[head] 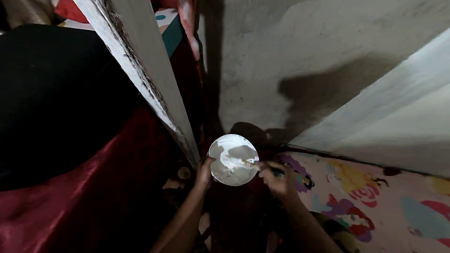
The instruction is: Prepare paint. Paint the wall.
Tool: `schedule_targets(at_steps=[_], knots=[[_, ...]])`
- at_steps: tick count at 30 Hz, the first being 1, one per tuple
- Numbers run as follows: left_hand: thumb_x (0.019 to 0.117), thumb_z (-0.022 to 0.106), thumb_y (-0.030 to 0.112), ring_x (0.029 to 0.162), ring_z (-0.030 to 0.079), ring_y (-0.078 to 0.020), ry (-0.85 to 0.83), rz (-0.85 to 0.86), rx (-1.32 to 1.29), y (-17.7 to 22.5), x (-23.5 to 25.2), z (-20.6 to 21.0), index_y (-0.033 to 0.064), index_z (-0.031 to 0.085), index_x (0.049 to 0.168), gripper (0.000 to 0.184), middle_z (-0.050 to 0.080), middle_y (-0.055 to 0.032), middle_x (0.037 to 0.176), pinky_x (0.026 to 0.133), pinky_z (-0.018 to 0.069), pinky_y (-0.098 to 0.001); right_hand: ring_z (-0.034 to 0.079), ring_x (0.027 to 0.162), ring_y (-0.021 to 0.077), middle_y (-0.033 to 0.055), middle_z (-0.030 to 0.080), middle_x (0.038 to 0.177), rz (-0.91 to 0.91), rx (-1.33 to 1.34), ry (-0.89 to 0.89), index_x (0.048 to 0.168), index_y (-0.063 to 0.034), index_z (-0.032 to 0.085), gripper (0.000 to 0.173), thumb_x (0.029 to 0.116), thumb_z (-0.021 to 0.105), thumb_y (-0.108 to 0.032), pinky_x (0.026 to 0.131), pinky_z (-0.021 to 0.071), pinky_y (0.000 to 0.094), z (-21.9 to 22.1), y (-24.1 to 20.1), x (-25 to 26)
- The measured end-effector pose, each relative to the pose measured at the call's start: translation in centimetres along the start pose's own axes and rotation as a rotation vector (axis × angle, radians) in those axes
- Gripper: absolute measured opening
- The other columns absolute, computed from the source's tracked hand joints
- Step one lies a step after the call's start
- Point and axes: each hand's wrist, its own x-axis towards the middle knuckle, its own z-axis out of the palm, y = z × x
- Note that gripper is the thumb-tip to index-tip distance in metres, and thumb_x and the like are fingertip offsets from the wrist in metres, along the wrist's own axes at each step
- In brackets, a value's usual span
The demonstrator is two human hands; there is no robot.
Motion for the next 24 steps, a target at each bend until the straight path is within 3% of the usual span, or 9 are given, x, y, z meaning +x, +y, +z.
schedule_targets(at_steps=[3, 6, 8, 11, 14, 24], knots=[[0.0993, 0.051, 0.016, 0.090, 0.070, -0.0225, -0.017, -0.006, 0.009, 0.0, -0.2, 0.1, -0.0012, 0.056, 0.125, 0.031, 0.069, -0.0156, 0.103, 0.077, 0.0606, -0.0405, 0.051, 0.043, 0.0013, -0.0038, 0.063, 0.059, 0.428, 0.283, 0.128, 0.103, 0.0028, 0.072, 0.030, 0.1069, 0.049, -0.016, 0.041, 0.0440, 0.0178, -1.8, -0.6, 2.2], [0.0986, 0.050, 0.016, 0.090, 0.069, -0.0218, -0.036, -0.001, 0.024, 0.0, -0.1, 0.1, -0.0009, 0.057, 0.122, 0.030, 0.068, -0.0147, 0.102, 0.077, 0.0600, -0.0403, 0.048, 0.039, 0.0023, -0.0015, 0.060, 0.056, 0.554, 0.438, 0.174, 0.104, 0.0036, 0.070, 0.034, 0.1107, 0.043, -0.017, 0.037, 0.0412, 0.0171, -2.8, -0.1, 3.4], [0.0979, 0.050, 0.016, 0.091, 0.069, -0.0214, -0.041, 0.005, 0.022, -0.1, 0.0, 0.0, -0.0007, 0.057, 0.123, 0.031, 0.068, -0.0145, 0.104, 0.077, 0.0597, -0.0402, 0.052, 0.045, 0.0037, -0.0007, 0.064, 0.062, 0.475, 0.470, 0.112, 0.104, 0.0036, 0.069, 0.031, 0.1084, 0.041, -0.011, 0.043, 0.0464, 0.0178, -3.7, 0.3, 3.2], [0.0989, 0.049, 0.017, 0.092, 0.069, -0.0214, -0.037, -0.007, 0.033, 0.0, -0.1, 0.0, -0.0001, 0.057, 0.125, 0.032, 0.068, -0.0146, 0.106, 0.078, 0.0597, -0.0407, 0.058, 0.054, 0.0024, -0.0028, 0.070, 0.075, 0.296, 0.436, 0.069, 0.098, -0.0021, 0.070, 0.019, 0.0969, 0.051, -0.005, 0.051, 0.0508, 0.0171, -4.9, 1.6, 3.0], [0.1001, 0.049, 0.017, 0.093, 0.067, -0.0205, -0.021, -0.021, 0.087, 0.4, -0.4, 0.2, 0.0003, 0.056, 0.128, 0.033, 0.066, -0.0145, 0.107, 0.078, 0.0589, -0.0397, 0.058, 0.057, 0.0017, -0.0054, 0.070, 0.078, 0.268, 0.356, 0.096, 0.096, -0.0055, 0.068, 0.014, 0.0901, 0.055, -0.005, 0.053, 0.0507, 0.0176, -5.5, 1.8, 3.2], [0.0961, 0.052, 0.015, 0.093, 0.067, -0.0187, -0.032, 0.065, 0.112, 0.2, -0.2, 0.3, -0.0020, 0.056, 0.126, 0.034, 0.066, -0.0143, 0.108, 0.080, 0.0589, -0.0376, 0.055, 0.057, -0.0008, -0.0040, 0.071, 0.080, 0.250, 0.210, 0.163, 0.090, -0.0023, 0.070, 0.019, 0.0900, 0.051, -0.001, 0.052, 0.0465, 0.0163, -6.5, 1.8, 4.7]])
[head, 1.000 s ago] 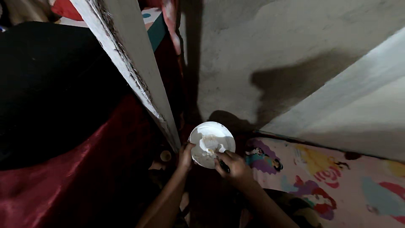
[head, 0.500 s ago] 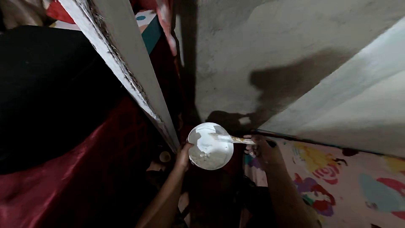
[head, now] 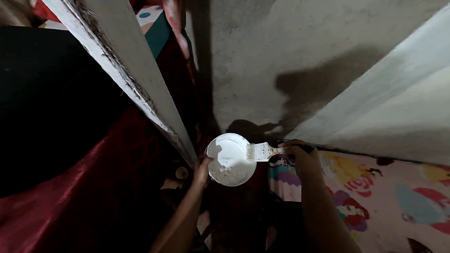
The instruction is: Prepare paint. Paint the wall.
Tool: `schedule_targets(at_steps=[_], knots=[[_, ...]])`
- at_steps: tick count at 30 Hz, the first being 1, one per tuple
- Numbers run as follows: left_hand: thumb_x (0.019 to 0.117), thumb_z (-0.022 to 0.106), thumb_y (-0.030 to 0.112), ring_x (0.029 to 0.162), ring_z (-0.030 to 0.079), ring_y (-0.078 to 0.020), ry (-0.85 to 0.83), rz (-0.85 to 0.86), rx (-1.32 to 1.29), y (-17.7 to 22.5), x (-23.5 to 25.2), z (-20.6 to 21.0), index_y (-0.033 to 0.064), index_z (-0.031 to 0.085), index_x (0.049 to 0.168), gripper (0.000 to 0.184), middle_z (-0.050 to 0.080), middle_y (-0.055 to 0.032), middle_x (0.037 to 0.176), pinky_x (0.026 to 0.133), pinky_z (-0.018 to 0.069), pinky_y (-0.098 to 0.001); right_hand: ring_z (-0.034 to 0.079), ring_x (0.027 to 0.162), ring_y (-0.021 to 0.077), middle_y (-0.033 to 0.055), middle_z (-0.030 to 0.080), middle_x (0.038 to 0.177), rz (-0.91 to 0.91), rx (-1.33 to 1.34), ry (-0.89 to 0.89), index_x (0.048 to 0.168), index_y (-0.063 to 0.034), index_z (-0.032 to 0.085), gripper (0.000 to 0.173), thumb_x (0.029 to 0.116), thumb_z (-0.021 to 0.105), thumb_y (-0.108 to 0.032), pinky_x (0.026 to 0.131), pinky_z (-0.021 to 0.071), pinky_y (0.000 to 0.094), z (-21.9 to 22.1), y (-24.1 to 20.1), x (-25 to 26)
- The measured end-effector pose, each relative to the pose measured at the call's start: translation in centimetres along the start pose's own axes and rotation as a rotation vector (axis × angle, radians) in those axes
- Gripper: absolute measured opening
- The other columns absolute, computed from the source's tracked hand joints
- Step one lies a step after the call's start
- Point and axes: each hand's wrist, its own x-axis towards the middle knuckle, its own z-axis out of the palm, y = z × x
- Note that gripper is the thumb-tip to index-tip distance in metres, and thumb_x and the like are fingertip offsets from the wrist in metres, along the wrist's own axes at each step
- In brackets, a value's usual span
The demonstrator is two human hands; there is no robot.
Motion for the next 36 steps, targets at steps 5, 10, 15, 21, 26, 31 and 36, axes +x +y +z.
schedule_targets(at_steps=[5, 10, 15, 21, 26, 31, 36], knots=[[0.0927, 0.055, 0.013, 0.091, 0.066, -0.0168, -0.023, 0.052, 0.059, 0.0, -0.1, 0.2, -0.0028, 0.059, 0.116, 0.029, 0.065, -0.0124, 0.103, 0.079, 0.0579, -0.0362, 0.058, 0.064, -0.0003, -0.0034, 0.072, 0.083, -0.012, -0.115, -0.003, 0.089, -0.0031, 0.072, 0.016, 0.0886, 0.056, -0.002, 0.059, 0.0482, 0.0172, -0.1, -0.4, 0.1], [0.0915, 0.057, 0.014, 0.091, 0.067, -0.0171, -0.019, 0.058, 0.064, -0.6, 0.4, 0.1, -0.0022, 0.060, 0.117, 0.031, 0.066, -0.0122, 0.103, 0.080, 0.0583, -0.0373, 0.059, 0.064, -0.0017, -0.0029, 0.071, 0.083, -0.099, -0.199, -0.026, 0.090, -0.0022, 0.072, 0.015, 0.0883, 0.057, -0.003, 0.060, 0.0498, 0.0172, 0.1, -0.7, -0.3], [0.0916, 0.057, 0.015, 0.092, 0.066, -0.0174, -0.009, 0.045, 0.082, -0.7, 0.4, 0.2, -0.0022, 0.060, 0.118, 0.032, 0.066, -0.0127, 0.103, 0.080, 0.0578, -0.0376, 0.059, 0.066, -0.0023, -0.0016, 0.070, 0.082, -0.192, -0.267, -0.038, 0.090, -0.0020, 0.072, 0.014, 0.0880, 0.060, -0.008, 0.062, 0.0506, 0.0173, 0.4, -0.8, -0.5], [0.0890, 0.059, 0.016, 0.094, 0.068, -0.0178, -0.020, 0.098, 0.065, -1.3, 0.5, 0.2, -0.0028, 0.060, 0.121, 0.037, 0.068, -0.0130, 0.105, 0.082, 0.0588, -0.0383, 0.061, 0.069, 0.0034, 0.0048, 0.071, 0.086, -0.225, -0.383, -0.064, 0.092, -0.0006, 0.072, 0.018, 0.0882, 0.060, -0.012, 0.064, 0.0515, 0.0235, 0.6, -0.7, -0.6], [0.0892, 0.059, 0.014, 0.092, 0.068, -0.0176, -0.015, 0.114, 0.054, -1.3, 0.5, 0.3, -0.0036, 0.061, 0.119, 0.035, 0.068, -0.0128, 0.104, 0.082, 0.0591, -0.0378, 0.064, 0.073, 0.0084, 0.0071, 0.072, 0.088, -0.336, -0.458, -0.133, 0.091, -0.0029, 0.074, 0.020, 0.0879, 0.058, -0.016, 0.066, 0.0541, 0.0291, 0.7, -0.5, -0.8], [0.0899, 0.059, 0.014, 0.090, 0.069, -0.0177, -0.004, 0.106, 0.068, -1.0, 0.4, 0.3, -0.0033, 0.060, 0.119, 0.034, 0.068, -0.0129, 0.102, 0.081, 0.0594, -0.0377, 0.066, 0.075, 0.0147, 0.0107, 0.071, 0.088, -0.473, -0.553, -0.219, 0.090, -0.0027, 0.075, 0.022, 0.0868, 0.058, -0.016, 0.068, 0.0554, 0.0323, 1.6, -0.5, -1.3], [0.0929, 0.059, 0.014, 0.092, 0.068, -0.0166, 0.009, 0.093, 0.089, -0.8, 0.3, 0.2, -0.0030, 0.059, 0.122, 0.034, 0.067, -0.0128, 0.104, 0.082, 0.0586, -0.0365, 0.065, 0.076, 0.0201, 0.0109, 0.069, 0.087, -0.530, -0.627, -0.263, 0.091, -0.0052, 0.076, 0.026, 0.0860, 0.055, -0.019, 0.067, 0.0536, 0.0383, 2.5, -0.8, -1.5]])
